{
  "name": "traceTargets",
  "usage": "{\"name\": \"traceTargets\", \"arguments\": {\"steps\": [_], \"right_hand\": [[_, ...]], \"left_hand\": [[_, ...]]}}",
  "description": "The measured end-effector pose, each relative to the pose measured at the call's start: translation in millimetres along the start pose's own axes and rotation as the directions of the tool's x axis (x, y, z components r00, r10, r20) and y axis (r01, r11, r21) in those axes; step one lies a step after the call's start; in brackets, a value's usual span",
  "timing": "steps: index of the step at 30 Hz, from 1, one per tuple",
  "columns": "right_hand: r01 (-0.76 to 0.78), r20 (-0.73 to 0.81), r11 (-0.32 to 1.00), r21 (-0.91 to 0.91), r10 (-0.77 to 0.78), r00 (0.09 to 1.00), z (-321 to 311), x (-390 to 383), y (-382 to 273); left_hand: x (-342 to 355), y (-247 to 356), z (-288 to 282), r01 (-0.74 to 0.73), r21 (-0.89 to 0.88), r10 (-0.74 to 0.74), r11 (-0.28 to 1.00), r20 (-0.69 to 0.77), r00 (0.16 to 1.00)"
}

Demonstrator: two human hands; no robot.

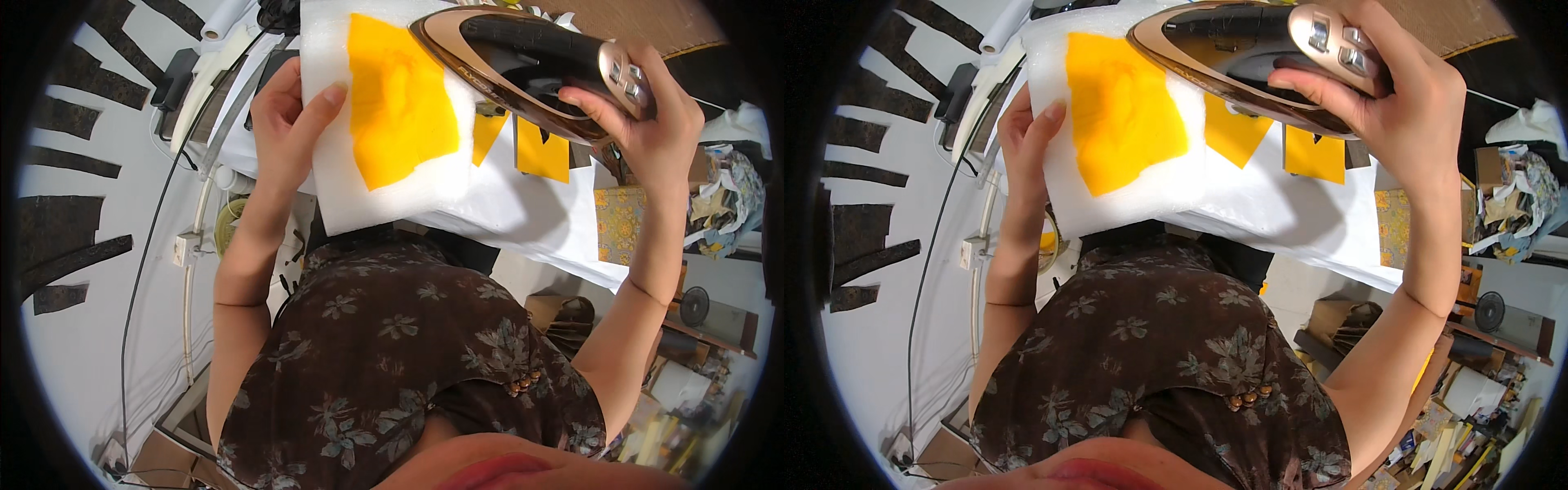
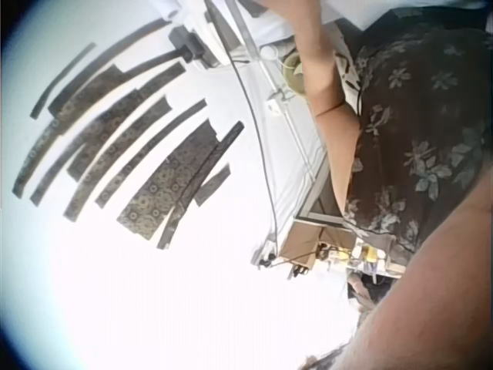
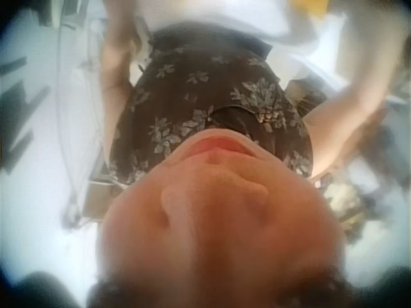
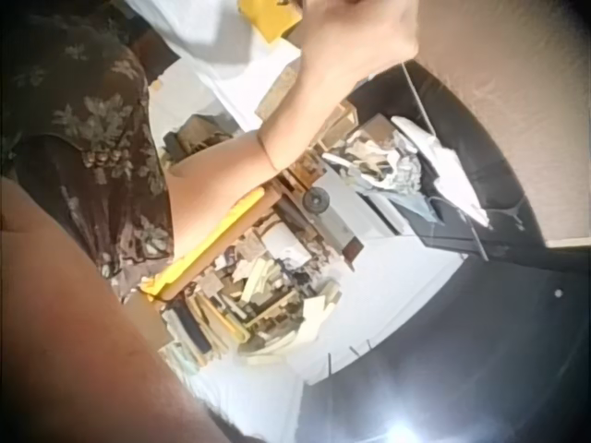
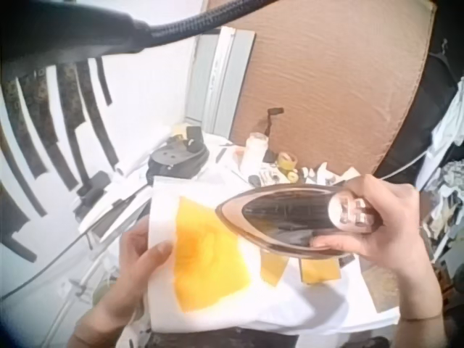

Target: The person irons a yellow fabric piece on a white foam pad, then uses scissors to trim the fabric around a template. They continue cutting additional yellow fabric pieces and apply glue to the foam pad with a brush.

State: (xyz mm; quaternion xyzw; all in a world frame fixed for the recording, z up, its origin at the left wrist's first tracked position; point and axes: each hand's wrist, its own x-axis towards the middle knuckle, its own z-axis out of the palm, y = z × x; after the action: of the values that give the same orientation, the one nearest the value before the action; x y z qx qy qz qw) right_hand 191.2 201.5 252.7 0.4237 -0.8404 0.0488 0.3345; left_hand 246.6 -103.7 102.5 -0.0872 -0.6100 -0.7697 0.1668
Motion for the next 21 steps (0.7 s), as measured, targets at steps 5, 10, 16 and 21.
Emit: {"name": "traceTargets", "arguments": {"steps": [5,10,16,21], "right_hand": [[0.000,0.007,1.000,0.007,-0.001,1.000,-2,-5,1],[-0.012,0.065,1.000,-0.008,0.012,0.998,-10,-7,-4],[-0.026,0.030,0.999,0.024,0.025,0.999,-7,-6,-3],[-0.206,0.008,0.957,0.203,0.209,0.978,-5,-12,-16]], "left_hand": [[4,11,-5,0.026,-0.006,-0.026,1.000,0.079,0.997],[5,17,-8,0.065,-0.028,-0.062,0.997,0.109,0.992],[6,11,-7,0.053,-0.029,-0.050,0.998,0.105,0.993],[12,0,-5,-0.025,0.039,0.026,0.999,-0.020,0.999]]}}
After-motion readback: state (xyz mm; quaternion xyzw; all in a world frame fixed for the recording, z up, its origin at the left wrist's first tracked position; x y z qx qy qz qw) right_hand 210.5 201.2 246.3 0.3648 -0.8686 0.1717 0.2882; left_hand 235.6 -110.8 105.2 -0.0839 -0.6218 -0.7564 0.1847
